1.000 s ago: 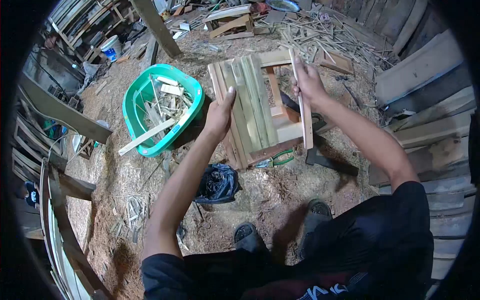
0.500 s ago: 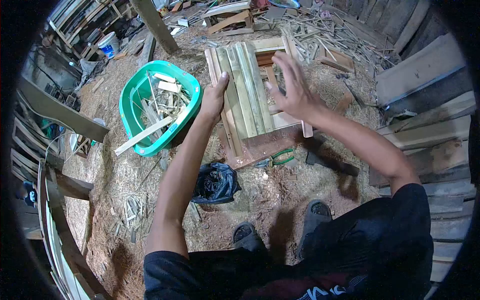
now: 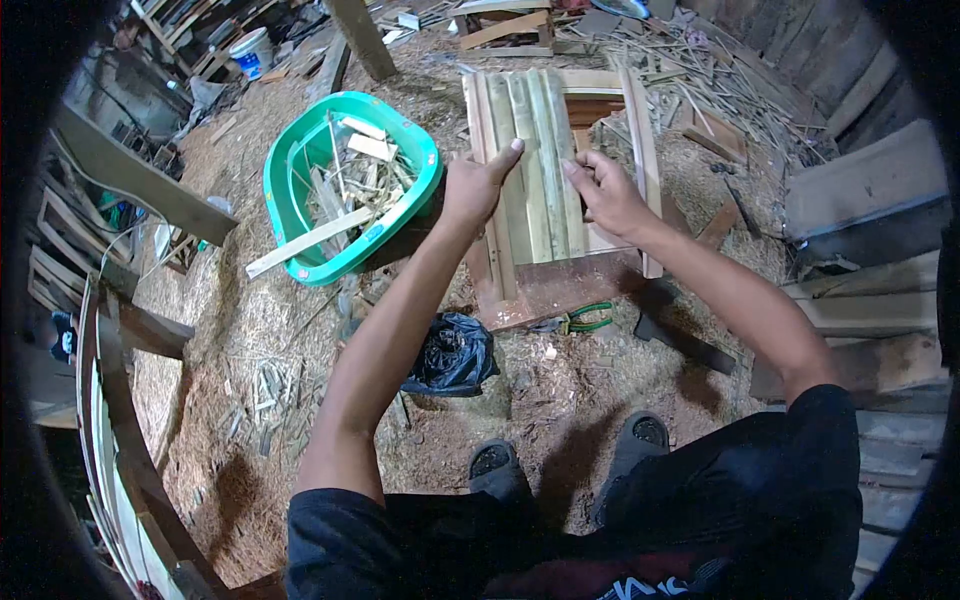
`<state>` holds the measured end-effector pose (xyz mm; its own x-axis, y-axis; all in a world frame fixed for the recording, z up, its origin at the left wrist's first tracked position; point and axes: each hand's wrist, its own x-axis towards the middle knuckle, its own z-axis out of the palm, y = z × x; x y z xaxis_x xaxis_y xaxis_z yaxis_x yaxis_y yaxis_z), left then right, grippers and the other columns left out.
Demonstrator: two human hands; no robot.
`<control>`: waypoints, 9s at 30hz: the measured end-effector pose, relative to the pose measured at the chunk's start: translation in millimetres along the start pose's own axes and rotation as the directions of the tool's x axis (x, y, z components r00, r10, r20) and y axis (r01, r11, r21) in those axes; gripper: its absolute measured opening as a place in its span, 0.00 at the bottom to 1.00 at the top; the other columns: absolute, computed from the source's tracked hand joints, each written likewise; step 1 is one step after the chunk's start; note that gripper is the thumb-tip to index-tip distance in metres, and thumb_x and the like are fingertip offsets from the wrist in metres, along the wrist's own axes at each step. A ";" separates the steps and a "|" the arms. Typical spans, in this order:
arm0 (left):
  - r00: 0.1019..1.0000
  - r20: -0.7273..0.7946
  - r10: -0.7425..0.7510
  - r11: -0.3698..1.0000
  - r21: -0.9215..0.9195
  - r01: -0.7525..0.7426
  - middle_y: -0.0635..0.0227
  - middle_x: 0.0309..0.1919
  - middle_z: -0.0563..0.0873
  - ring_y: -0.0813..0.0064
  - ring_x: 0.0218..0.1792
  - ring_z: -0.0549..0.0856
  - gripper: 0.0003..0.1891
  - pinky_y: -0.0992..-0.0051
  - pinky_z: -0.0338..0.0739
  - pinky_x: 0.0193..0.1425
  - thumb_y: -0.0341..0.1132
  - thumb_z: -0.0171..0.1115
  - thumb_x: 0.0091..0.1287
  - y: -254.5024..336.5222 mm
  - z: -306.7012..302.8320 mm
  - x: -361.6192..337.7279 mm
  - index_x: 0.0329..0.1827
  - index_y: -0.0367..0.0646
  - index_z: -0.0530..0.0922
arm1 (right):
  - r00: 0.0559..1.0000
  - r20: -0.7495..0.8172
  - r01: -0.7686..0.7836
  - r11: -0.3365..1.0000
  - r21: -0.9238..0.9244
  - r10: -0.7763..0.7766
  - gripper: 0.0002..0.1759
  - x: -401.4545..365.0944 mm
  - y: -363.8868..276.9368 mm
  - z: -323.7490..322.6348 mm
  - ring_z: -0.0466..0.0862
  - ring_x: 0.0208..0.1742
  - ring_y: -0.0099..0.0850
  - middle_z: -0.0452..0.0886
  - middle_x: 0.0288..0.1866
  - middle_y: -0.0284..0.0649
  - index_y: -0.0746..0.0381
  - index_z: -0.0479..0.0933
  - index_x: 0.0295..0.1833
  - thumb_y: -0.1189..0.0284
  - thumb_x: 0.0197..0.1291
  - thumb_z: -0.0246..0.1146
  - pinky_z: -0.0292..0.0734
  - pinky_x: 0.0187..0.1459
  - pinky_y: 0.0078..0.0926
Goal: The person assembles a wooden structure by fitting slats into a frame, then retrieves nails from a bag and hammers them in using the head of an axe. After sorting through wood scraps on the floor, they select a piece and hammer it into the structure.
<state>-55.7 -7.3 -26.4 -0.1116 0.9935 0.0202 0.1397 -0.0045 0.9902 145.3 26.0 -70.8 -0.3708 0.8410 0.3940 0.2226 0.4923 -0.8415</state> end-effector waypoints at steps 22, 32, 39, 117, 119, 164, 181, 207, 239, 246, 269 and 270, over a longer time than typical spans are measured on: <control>0.995 0.081 0.053 0.983 -0.177 -0.038 0.58 0.41 0.85 0.74 0.41 0.83 0.33 0.75 0.76 0.49 0.57 0.42 0.74 -41.4 0.6 -1.3 0.50 0.28 0.78 | 0.978 0.145 -0.152 0.988 -0.016 0.153 0.23 0.8 -3.7 -8.6 0.74 0.30 0.17 0.78 0.28 0.32 0.67 0.78 0.40 0.56 0.70 0.55 0.72 0.32 0.23; 0.993 0.098 -0.071 0.967 -0.237 0.093 0.53 0.47 0.83 0.70 0.48 0.83 0.38 0.72 0.75 0.56 0.62 0.37 0.73 -41.0 0.8 -5.8 0.56 0.28 0.75 | 0.947 0.217 -0.262 0.959 0.103 0.236 0.21 -6.5 -7.5 -10.4 0.75 0.32 0.17 0.80 0.31 0.32 0.67 0.79 0.42 0.57 0.69 0.57 0.72 0.33 0.19; 0.996 0.087 0.024 0.977 -0.213 -0.005 0.62 0.41 0.86 0.77 0.40 0.84 0.22 0.75 0.78 0.46 0.45 0.64 0.66 -37.1 5.1 -17.6 0.50 0.32 0.80 | 0.902 0.309 -0.358 0.923 0.143 0.301 0.20 -10.6 -21.2 -9.8 0.74 0.30 0.16 0.79 0.31 0.31 0.68 0.79 0.40 0.58 0.62 0.66 0.71 0.30 0.18; 0.997 -0.070 -0.019 0.999 -0.029 0.017 0.53 0.40 0.85 0.67 0.37 0.85 0.27 0.67 0.77 0.43 0.51 0.46 0.72 -79.7 -12.9 98.2 0.49 0.30 0.78 | 0.874 -0.242 -0.484 0.802 -0.349 0.422 0.35 56.8 71.2 -77.3 0.74 0.61 0.44 0.74 0.60 0.57 0.74 0.69 0.60 0.52 0.62 0.58 0.67 0.61 0.38; 0.999 0.026 -0.045 0.994 -0.097 0.047 0.53 0.42 0.85 0.65 0.38 0.85 0.27 0.66 0.78 0.44 0.51 0.45 0.72 -102.2 -17.4 119.3 0.52 0.31 0.76 | 0.841 -0.202 -0.534 0.827 -0.173 0.501 0.41 55.4 96.0 -72.6 0.78 0.58 0.45 0.78 0.55 0.60 0.71 0.79 0.48 0.38 0.61 0.52 0.69 0.58 0.37; 0.983 0.091 -0.159 0.901 -0.393 0.182 0.59 0.43 0.84 0.64 0.43 0.84 0.34 0.66 0.80 0.51 0.67 0.42 0.68 14.6 -51.1 15.3 0.53 0.43 0.77 | 0.816 0.109 -0.501 0.600 0.623 0.568 0.29 34.1 -45.3 -66.9 0.82 0.44 0.33 0.82 0.45 0.42 0.56 0.75 0.48 0.41 0.66 0.46 0.78 0.49 0.35; 0.884 0.421 0.203 0.743 -0.654 0.141 0.61 0.45 0.80 0.67 0.43 0.81 0.35 0.67 0.77 0.49 0.65 0.34 0.71 -29.2 -40.3 12.0 0.61 0.43 0.72 | 0.897 -0.111 -0.194 0.605 0.772 0.429 0.29 -4.7 -12.6 -63.5 0.83 0.45 0.33 0.82 0.43 0.42 0.63 0.75 0.54 0.48 0.65 0.48 0.78 0.50 0.34; 0.948 0.105 -0.300 0.919 -0.235 0.317 0.57 0.41 0.85 0.70 0.35 0.85 0.24 0.71 0.79 0.43 0.48 0.51 0.73 -52.5 -13.6 0.3 0.51 0.30 0.76 | 0.822 -0.107 -0.536 0.824 0.183 0.559 0.31 -31.3 50.9 -56.2 0.81 0.40 0.31 0.83 0.37 0.45 0.70 0.79 0.43 0.50 0.71 0.46 0.75 0.44 0.30; 0.926 0.239 -0.291 0.917 -0.208 0.341 0.56 0.46 0.84 0.69 0.42 0.86 0.25 0.73 0.80 0.50 0.47 0.46 0.75 -10.3 -5.7 -48.7 0.58 0.30 0.73 | 0.880 -0.096 -0.472 0.880 -0.058 0.465 0.23 -97.9 -39.4 -57.6 0.78 0.32 0.23 0.80 0.28 0.35 0.65 0.79 0.37 0.53 0.66 0.59 0.74 0.38 0.28; 0.977 0.108 -0.182 0.977 -0.088 0.192 0.57 0.37 0.86 0.72 0.34 0.85 0.26 0.74 0.78 0.41 0.49 0.49 0.73 -19.9 -5.2 -22.2 0.51 0.28 0.78 | 0.948 -0.290 -0.208 0.944 -0.257 0.130 0.33 -65.6 -5.8 -47.5 0.78 0.44 0.39 0.77 0.47 0.51 0.67 0.58 0.63 0.54 0.66 0.59 0.72 0.52 0.37; 0.952 0.213 -0.219 0.769 -0.563 0.302 0.55 0.54 0.81 0.67 0.51 0.83 0.33 0.67 0.73 0.62 0.56 0.34 0.75 -95.5 -20.7 5.9 0.64 0.33 0.69 | 0.660 0.012 -0.500 0.428 0.753 0.751 0.34 -57.5 37.4 -48.4 0.78 0.50 0.29 0.80 0.48 0.41 0.62 0.75 0.55 0.42 0.69 0.45 0.73 0.54 0.30; 0.965 0.177 -0.195 0.787 -0.559 0.262 0.55 0.56 0.80 0.67 0.55 0.81 0.31 0.68 0.73 0.62 0.55 0.37 0.75 -95.8 -16.1 -13.7 0.64 0.34 0.69 | 0.700 -0.106 -0.484 0.578 0.657 0.707 0.37 -69.5 41.0 -43.6 0.78 0.53 0.30 0.80 0.50 0.42 0.62 0.74 0.57 0.39 0.66 0.45 0.71 0.57 0.31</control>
<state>-83.5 -22.3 -119.3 0.0394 0.9793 -0.1985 -0.4694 0.1935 0.8615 219.5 -2.4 -116.5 -0.0069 0.9600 -0.2798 -0.2840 -0.2702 -0.9200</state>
